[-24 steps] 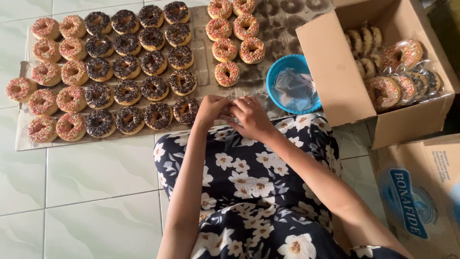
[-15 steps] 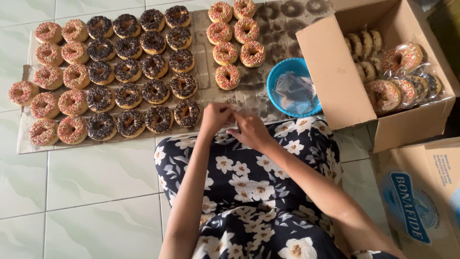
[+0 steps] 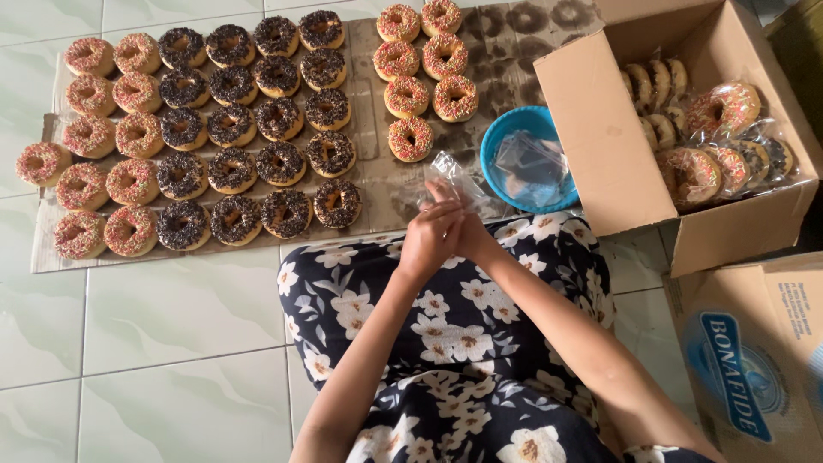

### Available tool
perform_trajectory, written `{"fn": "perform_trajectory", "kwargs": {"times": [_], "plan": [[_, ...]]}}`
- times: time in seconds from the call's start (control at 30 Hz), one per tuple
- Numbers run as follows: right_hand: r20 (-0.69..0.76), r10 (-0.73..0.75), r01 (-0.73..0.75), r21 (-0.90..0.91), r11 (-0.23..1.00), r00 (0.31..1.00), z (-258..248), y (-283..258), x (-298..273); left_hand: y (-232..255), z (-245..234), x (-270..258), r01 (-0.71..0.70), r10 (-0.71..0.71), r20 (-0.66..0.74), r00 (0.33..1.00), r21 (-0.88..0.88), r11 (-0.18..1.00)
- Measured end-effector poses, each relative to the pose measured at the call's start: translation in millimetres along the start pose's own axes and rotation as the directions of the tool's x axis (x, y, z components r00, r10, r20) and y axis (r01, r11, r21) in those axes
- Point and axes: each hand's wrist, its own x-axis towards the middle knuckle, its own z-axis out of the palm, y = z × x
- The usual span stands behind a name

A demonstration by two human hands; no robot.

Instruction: The person sits on the floor and individually places donuts into clear plastic bags, then puts the packaged donuts into a cardboard box. The person repeats this process for multiple donuts until the box is full and closed.

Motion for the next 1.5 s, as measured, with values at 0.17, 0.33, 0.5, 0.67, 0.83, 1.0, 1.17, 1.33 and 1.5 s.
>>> {"fn": "perform_trajectory", "kwargs": {"times": [0.17, 0.33, 0.5, 0.67, 0.83, 1.0, 1.17, 1.33, 1.5], "plan": [[0.022, 0.088, -0.086, -0.078, 0.993, 0.996, 10, 5, 17, 9, 10, -7, -0.124, 0.121, 0.041, 0.992, 0.076, 0.989], [0.173, 0.237, -0.256, 0.095, 0.962, 0.956, -16, -5, 38, -4, 0, -12, -0.017, 0.030, -0.148, 0.989, 0.088, 0.996], [0.338, 0.232, -0.326, 0.255, 0.910, 0.912, -50, -44, 46, -80, -5, 3, 0.529, -0.709, 0.213, 0.672, -0.808, 0.258], [0.339, 0.185, -0.331, 0.448, 0.830, 0.922, -71, -61, 56, -127, 19, -1, 0.498, -0.635, 0.334, 0.697, -0.862, 0.093], [0.354, 0.147, -0.255, 0.279, 0.926, 0.923, -55, -54, 55, -141, 28, -8, 0.517, -0.697, 0.400, 0.594, -0.855, -0.050], [0.007, 0.221, -0.177, 0.624, 0.761, 0.975, -19, -56, 37, -166, -6, 5, 0.351, -0.798, 0.289, 0.529, -0.931, -0.104], [0.120, 0.756, -0.571, 0.733, 0.369, 0.644, 27, -20, 57, -189, -61, 25, -0.032, -0.919, 0.151, 0.364, -0.984, -0.174], [-0.220, 0.766, -0.569, 0.554, 0.608, 0.603, 88, -2, 106, -168, -67, 39, -0.085, -0.944, 0.138, 0.301, -0.982, -0.171], [-0.282, 0.789, -0.603, 0.521, 0.603, 0.546, 136, 10, 132, -164, -66, 44, -0.136, -0.931, 0.146, 0.336, -0.970, -0.201]]}}
